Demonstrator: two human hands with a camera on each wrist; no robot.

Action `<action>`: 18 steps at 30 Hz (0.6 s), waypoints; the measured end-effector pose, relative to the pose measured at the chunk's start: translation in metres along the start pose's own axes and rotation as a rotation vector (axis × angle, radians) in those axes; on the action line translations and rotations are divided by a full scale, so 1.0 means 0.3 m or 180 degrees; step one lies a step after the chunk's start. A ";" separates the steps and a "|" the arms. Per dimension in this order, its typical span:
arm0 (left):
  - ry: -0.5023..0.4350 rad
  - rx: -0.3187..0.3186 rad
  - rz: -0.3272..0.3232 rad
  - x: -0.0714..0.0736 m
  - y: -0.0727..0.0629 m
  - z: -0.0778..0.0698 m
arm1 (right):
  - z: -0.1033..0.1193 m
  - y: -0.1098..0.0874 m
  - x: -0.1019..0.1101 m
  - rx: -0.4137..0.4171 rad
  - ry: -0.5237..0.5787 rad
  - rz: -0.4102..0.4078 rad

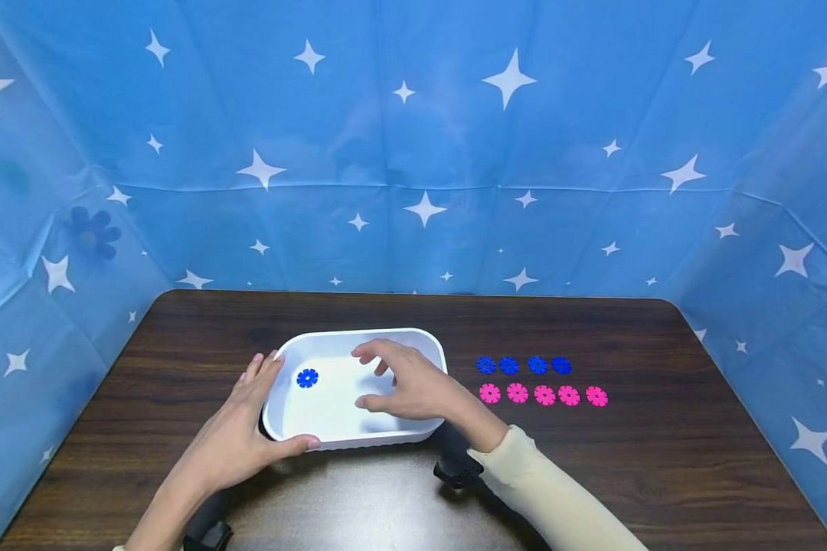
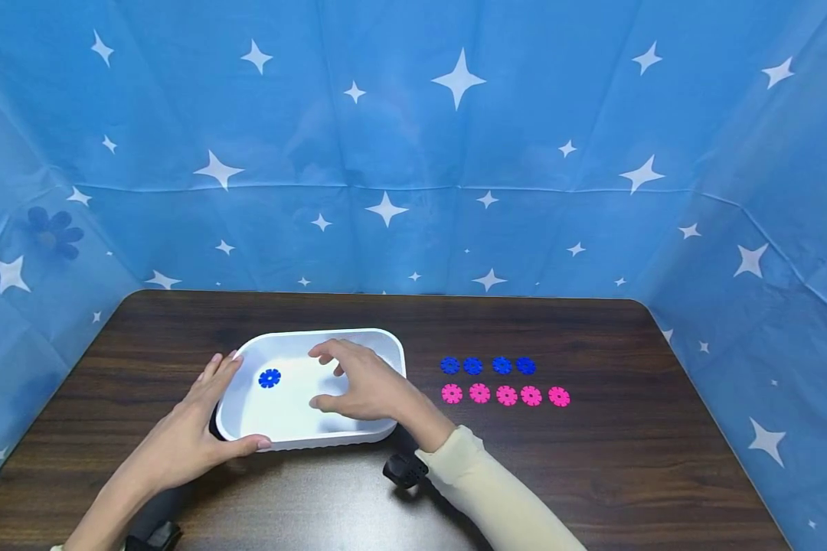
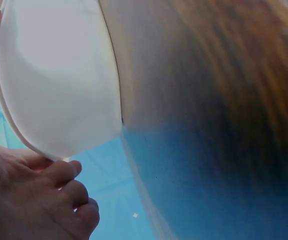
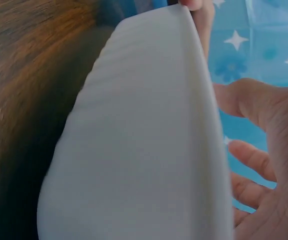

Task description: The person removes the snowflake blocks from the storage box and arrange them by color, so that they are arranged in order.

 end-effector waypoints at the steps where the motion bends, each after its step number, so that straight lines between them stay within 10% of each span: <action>1: -0.0004 -0.0001 0.0001 0.001 0.000 0.000 | -0.001 0.007 -0.010 -0.0024 0.0000 0.0012; 18: -0.0016 -0.0050 -0.0004 0.006 0.001 -0.008 | 0.033 0.115 -0.159 -0.0177 0.0178 0.0454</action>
Point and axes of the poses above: each hand's wrist, its own y-axis towards the middle knuckle, its own x-axis out of the back of the hand, z = x × y, the point moved 9 cm from there along y, towards the middle knuckle, and after that the axes turned 6 degrees about -x, right-handed, at the moved point
